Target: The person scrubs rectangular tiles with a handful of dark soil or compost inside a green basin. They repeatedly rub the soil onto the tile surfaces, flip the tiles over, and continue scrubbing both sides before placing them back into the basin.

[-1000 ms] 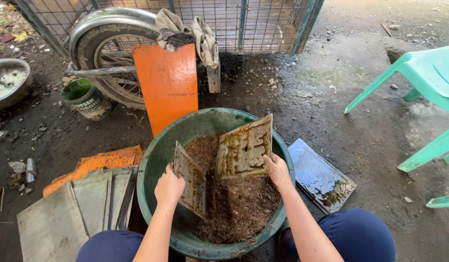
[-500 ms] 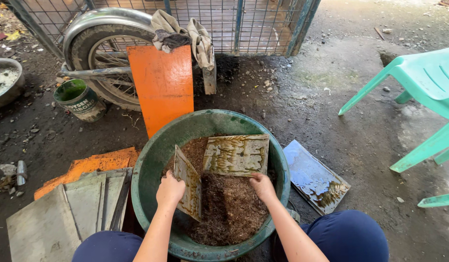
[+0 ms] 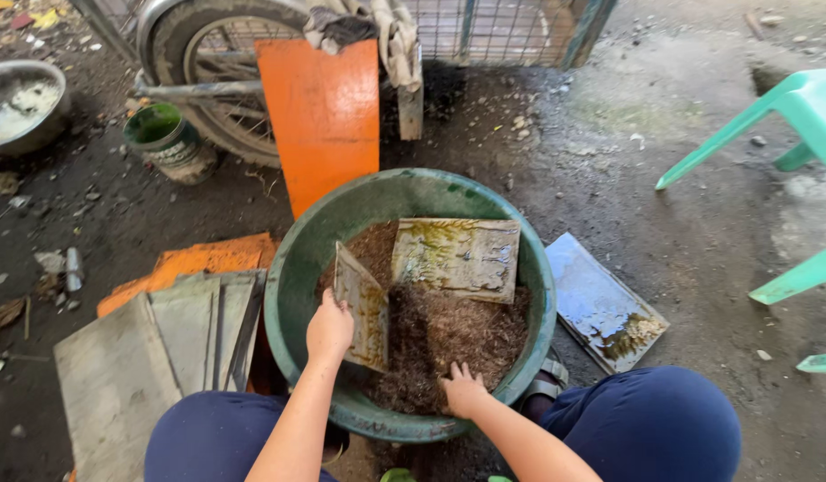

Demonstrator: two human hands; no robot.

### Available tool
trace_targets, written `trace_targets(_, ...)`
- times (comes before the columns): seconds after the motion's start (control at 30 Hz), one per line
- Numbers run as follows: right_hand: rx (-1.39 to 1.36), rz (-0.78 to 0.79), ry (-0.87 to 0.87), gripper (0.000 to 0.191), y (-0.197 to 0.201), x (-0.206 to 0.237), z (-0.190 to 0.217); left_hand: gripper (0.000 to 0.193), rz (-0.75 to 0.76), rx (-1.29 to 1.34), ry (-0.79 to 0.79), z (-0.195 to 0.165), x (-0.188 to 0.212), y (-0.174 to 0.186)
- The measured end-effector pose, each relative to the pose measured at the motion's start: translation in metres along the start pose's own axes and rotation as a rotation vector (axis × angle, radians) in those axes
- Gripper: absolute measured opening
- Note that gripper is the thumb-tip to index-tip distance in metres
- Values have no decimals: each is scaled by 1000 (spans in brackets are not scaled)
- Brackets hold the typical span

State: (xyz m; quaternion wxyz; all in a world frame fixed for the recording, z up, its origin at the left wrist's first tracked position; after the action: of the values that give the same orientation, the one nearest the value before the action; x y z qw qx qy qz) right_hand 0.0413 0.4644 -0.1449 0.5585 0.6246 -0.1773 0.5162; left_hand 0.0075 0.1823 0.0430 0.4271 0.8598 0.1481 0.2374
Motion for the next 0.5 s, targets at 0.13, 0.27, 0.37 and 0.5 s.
trace_targets(0.13, 45, 17, -66, 90, 8, -8, -8, 49, -23, 10, -5, 0, 13, 0)
trace_targets(0.27, 79, 38, -122, 101, 22, -13, -10, 47, -39, 22, -12, 3, 12, -2)
trace_targets(0.37, 96, 50, -160, 105, 30, -25, -7, 44, -65, 56, -20, 11, 9, -4)
trace_targets(0.5, 58, 27, -174, 116, 53, -53, -11, 42, -102, 42, -32, 14, 9, -12)
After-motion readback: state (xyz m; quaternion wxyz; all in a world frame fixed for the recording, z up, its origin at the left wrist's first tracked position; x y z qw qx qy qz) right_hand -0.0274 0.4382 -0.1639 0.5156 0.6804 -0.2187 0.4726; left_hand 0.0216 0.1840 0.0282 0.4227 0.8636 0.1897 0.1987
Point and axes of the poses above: each hand's wrist, its own x-axis away from the middle knuckle, its own y-axis out of the back of the hand, z = x × y, the point moved 7 cm from there along -x, towards the middle knuckle, and after that the axes turned 7 degrees about z, right-handed, at the moved point
